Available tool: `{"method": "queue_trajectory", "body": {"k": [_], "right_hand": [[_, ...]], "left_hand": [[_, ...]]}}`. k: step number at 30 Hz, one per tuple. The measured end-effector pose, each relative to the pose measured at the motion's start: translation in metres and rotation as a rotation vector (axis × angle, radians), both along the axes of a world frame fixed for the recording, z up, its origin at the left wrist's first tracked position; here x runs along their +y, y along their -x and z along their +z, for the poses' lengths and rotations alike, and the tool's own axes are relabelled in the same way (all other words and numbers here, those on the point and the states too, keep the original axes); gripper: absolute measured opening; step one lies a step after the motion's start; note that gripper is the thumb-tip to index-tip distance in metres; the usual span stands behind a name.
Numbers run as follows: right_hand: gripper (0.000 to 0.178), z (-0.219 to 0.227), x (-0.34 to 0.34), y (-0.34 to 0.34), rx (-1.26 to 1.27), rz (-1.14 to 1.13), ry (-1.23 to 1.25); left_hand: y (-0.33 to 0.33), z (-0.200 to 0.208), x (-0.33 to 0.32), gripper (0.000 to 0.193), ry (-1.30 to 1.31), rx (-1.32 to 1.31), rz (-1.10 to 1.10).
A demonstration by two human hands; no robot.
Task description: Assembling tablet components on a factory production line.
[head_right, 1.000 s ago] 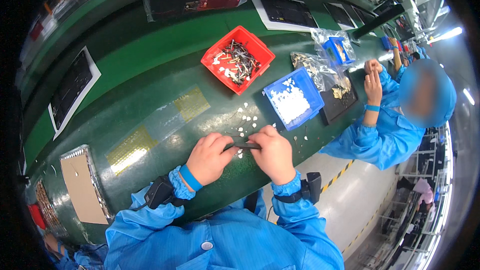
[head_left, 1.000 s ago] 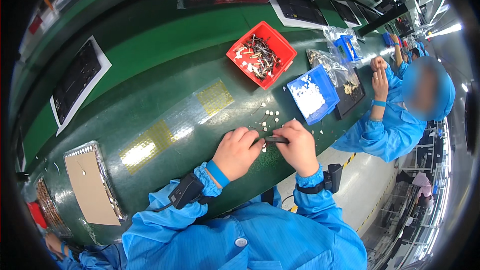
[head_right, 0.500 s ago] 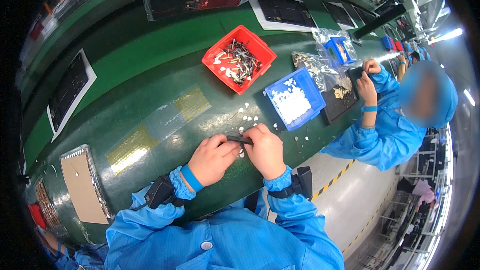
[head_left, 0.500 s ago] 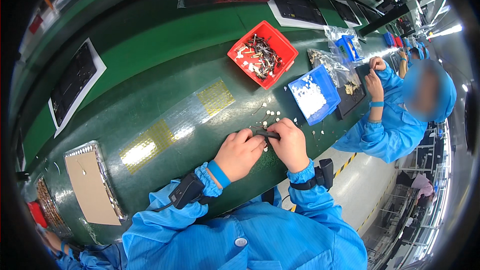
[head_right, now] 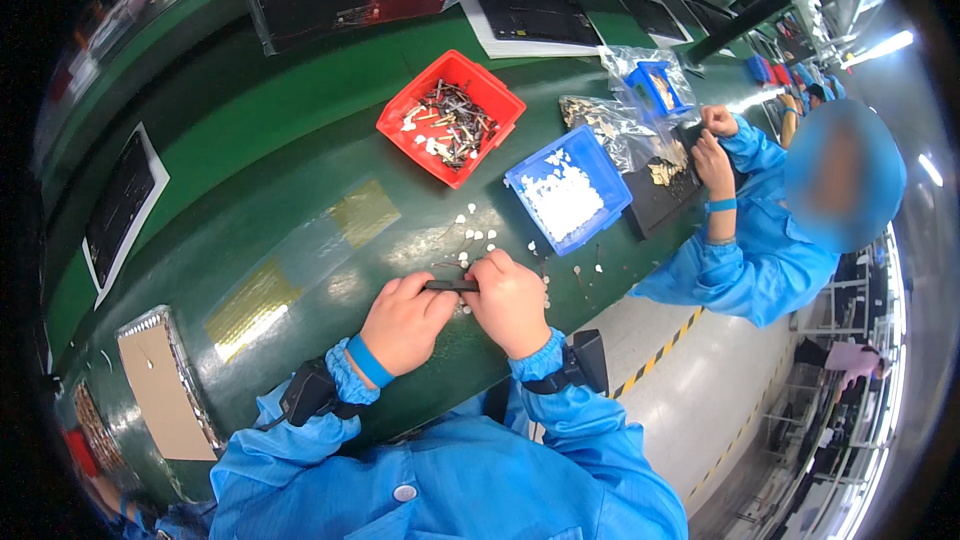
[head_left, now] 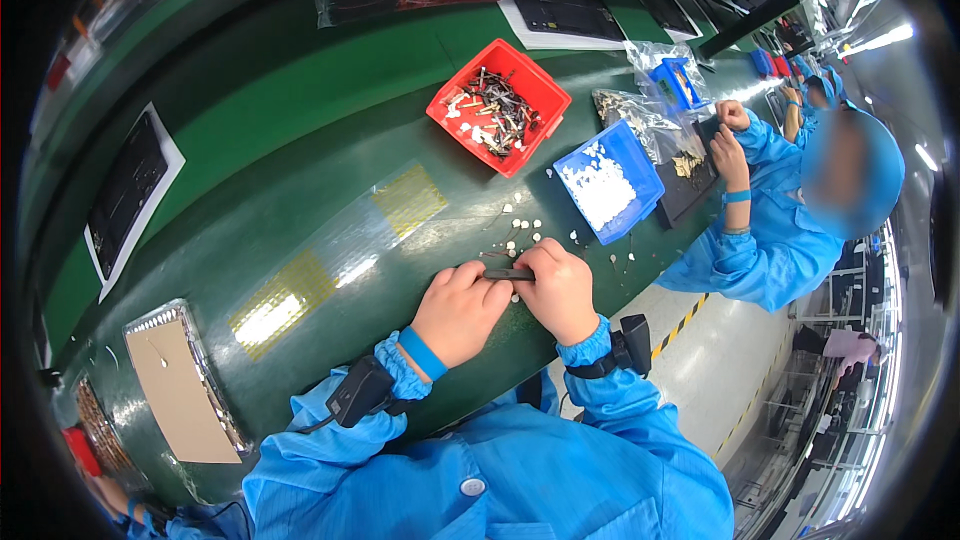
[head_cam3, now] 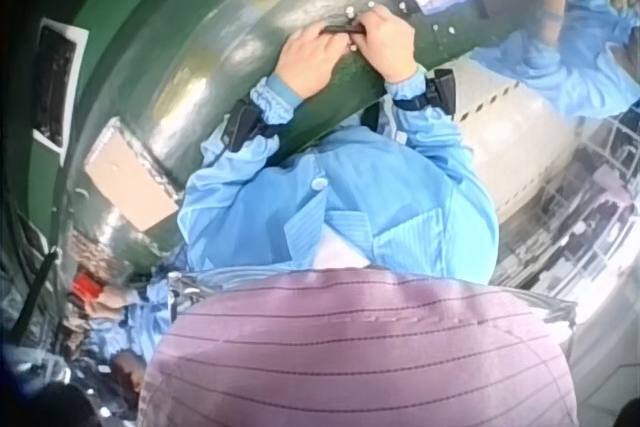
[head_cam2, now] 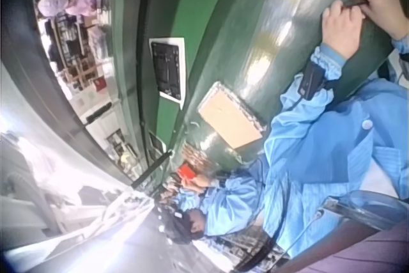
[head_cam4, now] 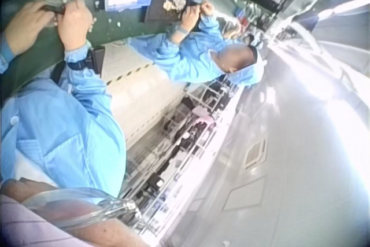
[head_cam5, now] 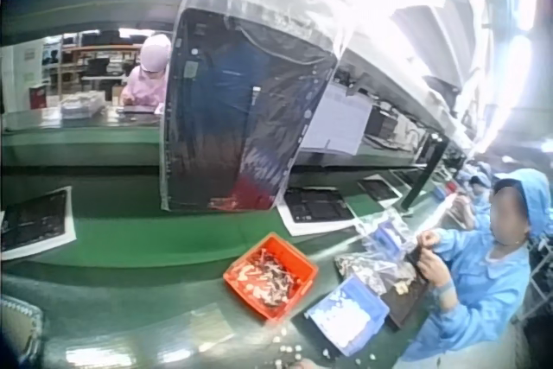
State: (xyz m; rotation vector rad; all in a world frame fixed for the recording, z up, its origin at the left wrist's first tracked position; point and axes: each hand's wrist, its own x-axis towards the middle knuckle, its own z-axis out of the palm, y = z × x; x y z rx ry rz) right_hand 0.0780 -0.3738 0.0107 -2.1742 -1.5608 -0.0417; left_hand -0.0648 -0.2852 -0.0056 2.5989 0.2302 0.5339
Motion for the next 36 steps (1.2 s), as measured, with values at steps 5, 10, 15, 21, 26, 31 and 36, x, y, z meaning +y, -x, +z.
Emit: {"method": "queue_trajectory", "body": {"k": [5, 10, 15, 21, 26, 31, 36], "right_hand": [[0.015, 0.023, -0.003, -0.019, 0.043, -0.133, -0.145], [0.018, 0.042, -0.013, -0.062, -0.251, -0.389, -0.179], [0.024, 0.042, -0.018, -0.043, 0.022, -0.193, -0.141], [0.010, 0.018, -0.016, -0.012, 0.128, -0.059, 0.060], [0.010, 0.013, -0.016, -0.010, 0.136, -0.111, 0.136], [0.008, 0.018, -0.019, -0.013, 0.288, -0.167, 0.138], [0.011, 0.010, -0.020, -0.014, 0.591, -0.184, 0.082]], "left_hand": [[-0.002, -0.001, 0.000, 0.026, 0.005, -0.080, 0.028], [-0.002, -0.002, 0.000, 0.024, -0.004, -0.104, 0.013], [-0.003, 0.001, 0.000, 0.023, -0.007, -0.139, 0.024], [-0.001, -0.002, -0.001, 0.025, 0.000, -0.107, -0.086], [-0.002, -0.004, 0.000, 0.024, -0.047, -0.117, -0.113], [-0.001, -0.003, 0.000, 0.027, 0.002, -0.100, -0.102], [-0.001, -0.003, 0.000, 0.028, 0.006, -0.108, -0.106]]}}
